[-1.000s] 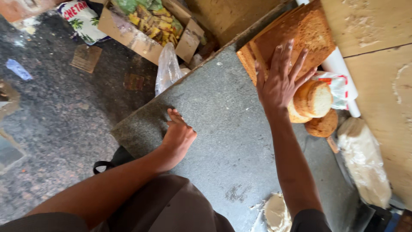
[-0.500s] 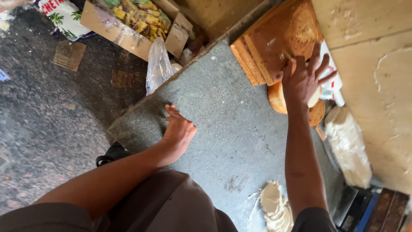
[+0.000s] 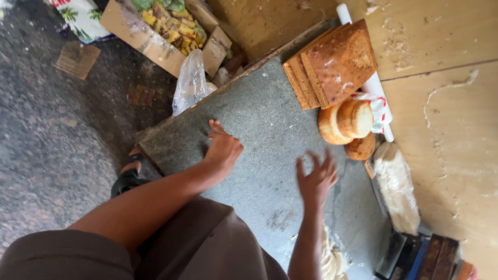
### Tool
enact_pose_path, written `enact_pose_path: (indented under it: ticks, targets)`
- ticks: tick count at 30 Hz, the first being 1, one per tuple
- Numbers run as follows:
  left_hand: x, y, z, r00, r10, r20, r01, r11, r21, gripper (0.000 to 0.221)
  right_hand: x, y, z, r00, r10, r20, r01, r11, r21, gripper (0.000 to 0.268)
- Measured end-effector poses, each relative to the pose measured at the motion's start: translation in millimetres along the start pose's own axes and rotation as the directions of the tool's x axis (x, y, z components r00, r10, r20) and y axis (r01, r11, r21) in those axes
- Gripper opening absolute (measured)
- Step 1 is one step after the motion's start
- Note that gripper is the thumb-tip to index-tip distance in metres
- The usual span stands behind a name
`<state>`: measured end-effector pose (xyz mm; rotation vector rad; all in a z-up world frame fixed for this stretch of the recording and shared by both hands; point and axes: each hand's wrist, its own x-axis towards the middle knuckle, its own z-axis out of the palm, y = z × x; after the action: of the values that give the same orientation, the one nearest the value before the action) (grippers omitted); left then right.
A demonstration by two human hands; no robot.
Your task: The person prepares a cake base by wiping a turntable with a cloth, placing a circular board on it, and then centering a round sponge cake on the board.
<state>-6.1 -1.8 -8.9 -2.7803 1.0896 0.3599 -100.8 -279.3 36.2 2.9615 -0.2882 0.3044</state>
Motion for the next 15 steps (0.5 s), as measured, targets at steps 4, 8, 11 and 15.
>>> enact_pose_path:
  ticks: [4,8,11,15]
  targets:
    - [-3,1,1,0.998,0.056,0.042,-0.060,0.993,0.100,0.040,-111,-22,11,0.965,0.211,0.158,-0.241,0.949,0.205,0.041]
    - [4,7,17,0.999,0.019,0.050,-0.026,0.991,0.135,0.024,-168,-33,16,0.810,0.476,0.342,-0.577,0.750,0.323,0.051]
    - [12,12,20,0.998,0.005,0.059,-0.004,1.000,-0.020,0.015,-174,-33,10,0.840,0.409,0.356,-0.519,0.798,0.306,0.057]
    - [12,13,31,0.971,-0.044,-0.235,0.044,0.999,-0.005,0.017,-161,-27,-8,0.806,0.380,0.453,-0.551,0.762,0.340,0.065]
